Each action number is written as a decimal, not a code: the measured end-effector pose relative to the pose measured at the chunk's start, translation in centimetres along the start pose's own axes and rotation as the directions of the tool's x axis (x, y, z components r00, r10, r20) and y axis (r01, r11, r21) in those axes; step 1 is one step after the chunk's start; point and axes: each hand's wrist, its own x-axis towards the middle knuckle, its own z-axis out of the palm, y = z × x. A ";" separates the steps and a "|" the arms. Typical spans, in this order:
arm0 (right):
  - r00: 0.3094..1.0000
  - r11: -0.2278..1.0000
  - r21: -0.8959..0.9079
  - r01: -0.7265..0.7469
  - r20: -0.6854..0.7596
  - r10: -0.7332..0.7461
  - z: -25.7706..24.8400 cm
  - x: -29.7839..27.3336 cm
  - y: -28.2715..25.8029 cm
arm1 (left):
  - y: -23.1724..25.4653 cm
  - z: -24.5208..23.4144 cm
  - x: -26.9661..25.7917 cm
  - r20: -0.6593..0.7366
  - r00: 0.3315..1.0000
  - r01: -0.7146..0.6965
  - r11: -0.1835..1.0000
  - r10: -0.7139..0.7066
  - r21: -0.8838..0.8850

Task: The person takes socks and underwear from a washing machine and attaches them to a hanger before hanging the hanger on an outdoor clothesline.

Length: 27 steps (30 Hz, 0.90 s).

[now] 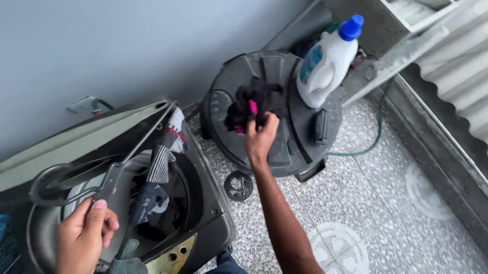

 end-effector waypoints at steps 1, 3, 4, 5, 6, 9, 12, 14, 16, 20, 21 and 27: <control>1.000 1.000 0.010 0.003 0.013 -0.004 0.2 0.0 1.0 | -0.1 -0.2 -0.1 -0.016 1.000 0.003 1.000 -0.003 0.000; 0.981 0.999 0.009 -0.052 0.189 0.049 0.9 -0.2 3.0 | -0.4 -0.7 -0.7 -0.015 1.000 0.010 1.000 -0.010 0.014; 0.977 0.999 0.021 -0.050 0.207 0.045 0.8 -0.5 3.1 | -0.5 -0.7 -0.8 -0.036 0.999 0.016 1.000 -0.015 0.016; 0.964 0.999 0.016 -0.032 0.264 0.027 0.9 -0.9 3.3 | -0.6 -0.8 -0.9 -0.029 1.000 0.004 1.000 -0.003 0.012; 0.947 1.000 0.012 -0.013 0.321 0.008 0.9 -1.3 3.5 | -0.7 -0.9 -1.0 -0.022 1.000 -0.008 1.000 0.009 0.008; 0.861 0.983 0.109 -0.149 0.504 0.075 0.1 -2.7 -0.7 | 1.0 -1.3 -1.7 -0.031 0.998 0.050 0.998 -0.048 0.050; 0.758 0.959 0.274 -0.065 0.639 -0.131 -1.1 -3.8 -5.7 | 0.6 -2.1 -2.2 -0.003 0.999 0.052 0.996 -0.051 0.077; 0.718 0.922 0.353 -0.162 0.683 -0.136 -0.1 -5.0 -5.1 | -3.3 -2.7 -1.7 0.005 1.000 0.027 0.999 -0.027 0.025; 0.690 0.874 0.414 -0.254 0.711 -0.135 0.2 -5.3 -4.9 | -4.1 -3.1 -1.4 0.034 0.999 -0.010 1.000 0.011 -0.028; 0.527 0.775 0.461 -0.432 0.827 -0.198 -1.8 -4.5 -3.6 | 0.1 -2.8 -0.9 0.186 0.976 -0.121 0.992 0.113 0.035; 0.470 0.763 0.409 -0.501 0.869 -0.157 -2.8 -4.3 -2.8 | 1.1 -2.4 -0.6 0.229 0.963 -0.156 0.987 0.142 0.045; 0.514 0.754 0.352 -0.555 0.858 -0.022 -8.9 -2.6 0.5 | 0.5 0.2 2.2 0.436 0.888 -0.189 0.980 0.147 0.054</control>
